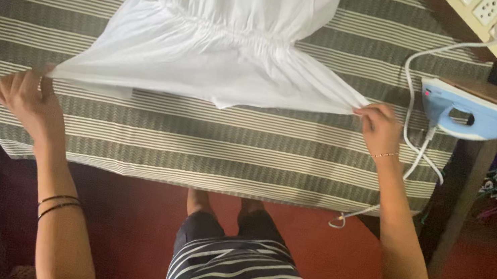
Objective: The person irons a white blouse laid out on a striped ironing board. They repeatedly smooth the fabric with their hands and move the iron across the sleeves, bodice, and hem to remove wrinkles.
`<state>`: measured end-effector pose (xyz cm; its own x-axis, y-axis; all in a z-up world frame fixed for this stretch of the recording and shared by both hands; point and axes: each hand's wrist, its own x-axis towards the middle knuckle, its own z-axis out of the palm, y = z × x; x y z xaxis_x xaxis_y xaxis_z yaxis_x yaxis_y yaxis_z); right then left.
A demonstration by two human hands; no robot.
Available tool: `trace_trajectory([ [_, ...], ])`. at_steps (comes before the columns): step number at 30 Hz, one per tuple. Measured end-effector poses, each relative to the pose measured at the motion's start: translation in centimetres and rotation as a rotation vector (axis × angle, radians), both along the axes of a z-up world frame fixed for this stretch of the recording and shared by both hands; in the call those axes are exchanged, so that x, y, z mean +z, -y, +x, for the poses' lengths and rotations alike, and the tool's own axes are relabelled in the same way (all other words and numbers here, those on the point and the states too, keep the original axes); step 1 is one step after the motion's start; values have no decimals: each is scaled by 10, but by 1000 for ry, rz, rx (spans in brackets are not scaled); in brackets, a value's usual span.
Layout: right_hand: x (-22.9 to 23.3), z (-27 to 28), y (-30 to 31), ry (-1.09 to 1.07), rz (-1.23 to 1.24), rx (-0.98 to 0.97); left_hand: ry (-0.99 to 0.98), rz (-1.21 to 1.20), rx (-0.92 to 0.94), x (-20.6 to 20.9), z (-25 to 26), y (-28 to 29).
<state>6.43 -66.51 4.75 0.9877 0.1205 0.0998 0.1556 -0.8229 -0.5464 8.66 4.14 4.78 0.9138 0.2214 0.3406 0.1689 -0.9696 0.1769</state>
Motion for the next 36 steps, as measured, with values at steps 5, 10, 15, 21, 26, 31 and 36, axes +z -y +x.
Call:
trace_trajectory([
  [5, -33, -3, 6, 84, 18, -94, -10, -440, 139, -12, -19, 82],
  [10, -104, 28, 15, -154, 137, -315, 105, -1221, 385, -57, -90, 240],
  [15, -145, 41, 27, -375, 137, -465, 130, -2287, 562, -102, -76, 302],
  [21, -92, 46, 16, -487, 1167, -547, -81, -2140, 169, -105, -9, 317],
  [26, -33, 41, 14, -467, 1031, -381, -126, -2399, 558, -42, -5, 283],
  [31, -26, 14, -1, -419, 528, -209, -108, -1909, 282, -7, -51, 276],
  [36, -38, -14, -18, -283, 266, -106, -6, -1815, 269, -43, -73, 268],
])
